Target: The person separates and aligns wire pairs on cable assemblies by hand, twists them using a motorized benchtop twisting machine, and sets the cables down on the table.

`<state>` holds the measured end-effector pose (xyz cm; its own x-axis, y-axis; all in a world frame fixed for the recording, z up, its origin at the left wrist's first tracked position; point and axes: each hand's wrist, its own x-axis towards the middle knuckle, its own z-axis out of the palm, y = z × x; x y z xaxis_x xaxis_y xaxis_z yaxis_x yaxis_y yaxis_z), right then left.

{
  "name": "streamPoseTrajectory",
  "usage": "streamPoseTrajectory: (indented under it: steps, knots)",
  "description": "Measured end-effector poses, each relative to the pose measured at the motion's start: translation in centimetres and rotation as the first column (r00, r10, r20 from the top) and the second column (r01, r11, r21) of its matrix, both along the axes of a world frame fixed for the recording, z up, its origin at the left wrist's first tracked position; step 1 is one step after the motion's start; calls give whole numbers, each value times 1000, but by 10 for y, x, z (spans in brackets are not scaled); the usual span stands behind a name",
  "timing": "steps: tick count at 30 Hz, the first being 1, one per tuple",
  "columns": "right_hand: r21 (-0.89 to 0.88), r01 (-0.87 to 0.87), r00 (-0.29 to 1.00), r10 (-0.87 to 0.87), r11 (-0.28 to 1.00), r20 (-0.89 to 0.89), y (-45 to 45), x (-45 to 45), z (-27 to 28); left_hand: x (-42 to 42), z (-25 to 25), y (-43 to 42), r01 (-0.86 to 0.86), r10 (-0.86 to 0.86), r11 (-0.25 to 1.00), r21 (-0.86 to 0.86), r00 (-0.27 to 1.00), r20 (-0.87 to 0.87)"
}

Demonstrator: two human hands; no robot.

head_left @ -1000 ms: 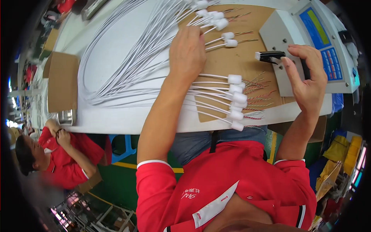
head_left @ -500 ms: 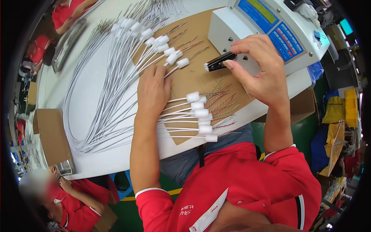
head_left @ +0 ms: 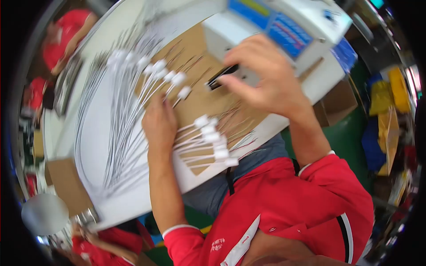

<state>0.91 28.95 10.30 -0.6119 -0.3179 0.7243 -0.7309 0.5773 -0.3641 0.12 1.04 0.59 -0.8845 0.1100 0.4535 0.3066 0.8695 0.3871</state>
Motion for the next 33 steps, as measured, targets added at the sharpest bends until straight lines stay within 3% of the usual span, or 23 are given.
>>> streamPoseTrajectory:
  steps: [2, 3, 8, 14, 15, 18, 21, 24, 27, 31, 33]
  knots:
    - [-53, -33, 999, 34, 998, 15, 5, -3, -6, -3, -17, -13, 3, -2, 1000, 27, 999, -32]
    - [-46, -44, 998, 42, 998, -57, 4, -3, -8, -3, -18, -16, -24, 23, 999, 38, 1000, 18]
    - [156, 73, 997, -76, 985, 9, 9, 6, -4, 13, 9, -1, 83, -27, 974, 212, 967, -252]
    - [285, 124, 987, -148, 951, 66, -5, 14, -7, 21, 12, 2, 195, -124, 969, 149, 914, -387]
    - [246, 82, 982, -121, 966, 147, -9, 18, -6, 22, 13, 3, 208, -140, 969, 130, 905, -401]
    - [-95, 21, 983, -4, 995, 181, -28, 20, -20, 24, 14, 5, 249, -189, 965, 80, 874, -449]
    - [-492, -101, 869, 317, 865, 379, -40, 20, -18, 24, 16, 12, 284, -224, 958, 51, 844, -487]
    - [-678, -103, 797, 468, 728, 382, -52, 15, -19, 27, 20, 15, 302, -262, 953, 5, 834, -485]
    - [-620, -140, 750, 492, 772, 443, -56, 15, -21, 26, 13, 12, 295, -258, 955, 4, 842, -474]
    - [-669, -118, 709, 534, 734, 460, -61, 13, -29, 26, 14, 13, 312, -293, 950, -30, 850, -438]
    - [-682, -89, 656, 558, 726, 509, -55, 11, -24, 31, 17, 12, 293, -275, 956, 1, 899, -342]
